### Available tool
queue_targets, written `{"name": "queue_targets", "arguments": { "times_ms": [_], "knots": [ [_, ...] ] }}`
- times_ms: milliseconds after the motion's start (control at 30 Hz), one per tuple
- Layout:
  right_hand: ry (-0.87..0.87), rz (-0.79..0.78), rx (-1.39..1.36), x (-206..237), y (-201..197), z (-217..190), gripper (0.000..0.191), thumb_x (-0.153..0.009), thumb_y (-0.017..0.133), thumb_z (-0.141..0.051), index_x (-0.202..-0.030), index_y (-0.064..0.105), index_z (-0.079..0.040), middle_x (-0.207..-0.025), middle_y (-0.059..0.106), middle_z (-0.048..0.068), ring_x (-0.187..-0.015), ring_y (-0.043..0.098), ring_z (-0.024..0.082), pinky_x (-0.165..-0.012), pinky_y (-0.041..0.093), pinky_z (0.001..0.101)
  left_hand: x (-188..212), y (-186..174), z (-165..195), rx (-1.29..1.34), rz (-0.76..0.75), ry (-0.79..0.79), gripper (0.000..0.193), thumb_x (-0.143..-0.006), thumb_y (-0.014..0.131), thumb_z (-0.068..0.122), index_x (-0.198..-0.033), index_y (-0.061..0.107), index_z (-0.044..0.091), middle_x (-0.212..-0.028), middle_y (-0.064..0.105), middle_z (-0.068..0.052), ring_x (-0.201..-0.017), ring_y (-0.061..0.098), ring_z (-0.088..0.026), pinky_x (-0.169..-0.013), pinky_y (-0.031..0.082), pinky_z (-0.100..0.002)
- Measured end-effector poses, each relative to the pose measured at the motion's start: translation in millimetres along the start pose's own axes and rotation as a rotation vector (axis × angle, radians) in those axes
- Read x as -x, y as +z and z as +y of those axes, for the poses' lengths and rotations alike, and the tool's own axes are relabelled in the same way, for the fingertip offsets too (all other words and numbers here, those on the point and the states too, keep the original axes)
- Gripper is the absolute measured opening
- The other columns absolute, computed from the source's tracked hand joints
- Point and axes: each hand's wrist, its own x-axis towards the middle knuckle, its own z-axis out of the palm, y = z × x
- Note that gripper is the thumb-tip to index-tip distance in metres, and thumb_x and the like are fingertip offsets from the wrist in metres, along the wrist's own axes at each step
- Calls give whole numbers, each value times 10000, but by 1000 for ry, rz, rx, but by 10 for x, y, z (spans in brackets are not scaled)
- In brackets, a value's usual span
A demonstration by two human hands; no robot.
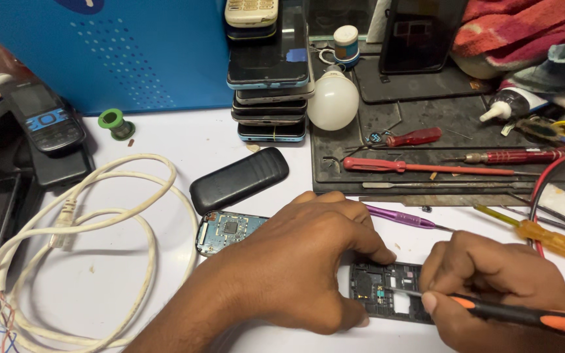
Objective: The person uses a screwdriver to remove screws from a mobile phone circuit board and then from the phone's plastic housing. They remove a small component from the housing and place it on the table.
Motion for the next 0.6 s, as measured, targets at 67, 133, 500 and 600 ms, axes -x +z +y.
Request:
{"name": "queue_targets", "arguments": {
  "times_ms": [67, 133, 500, 600],
  "knots": [
    [36, -9, 35, 8, -7, 9, 340, -795, 856, 7, -876, 536, -77, -825, 639, 79, -625, 540, 105, -543, 435, 293, -4, -3, 2, -2, -13, -24, 503, -564, 825, 244, -1036, 781, 78, -936, 698, -61, -969, 661, -254, -913, 464, -373],
    [24, -6, 38, 4, -12, 11, 335, -797, 851, 4, -876, 536, -79, -824, 640, 73, -627, 536, 101, -544, 435, 291, -4, -10, 5, 9, -25, -29, 499, -571, 831, 242, -1038, 779, 74, -933, 696, -65, -971, 657, -256, -908, 460, -376],
    [-35, -25, 4, -31, -18, -31, 305, -799, 816, 17, -862, 533, -81, -813, 626, 60, -640, 533, 92, -557, 445, 284, -6, -10, 6, 3, -11, -11, 504, -571, 831, 240, -1044, 778, 73, -946, 693, -69, -993, 655, -263, -926, 460, -383],
    [-36, -8, 18, -14, -4, -5, 316, -792, 818, 24, -861, 529, -84, -811, 619, 58, -640, 528, 95, -560, 442, 286, -4, -9, 2, -12, -8, -14, 504, -563, 829, 247, -1037, 780, 79, -946, 696, -65, -995, 659, -260, -928, 467, -378]
  ]
}}
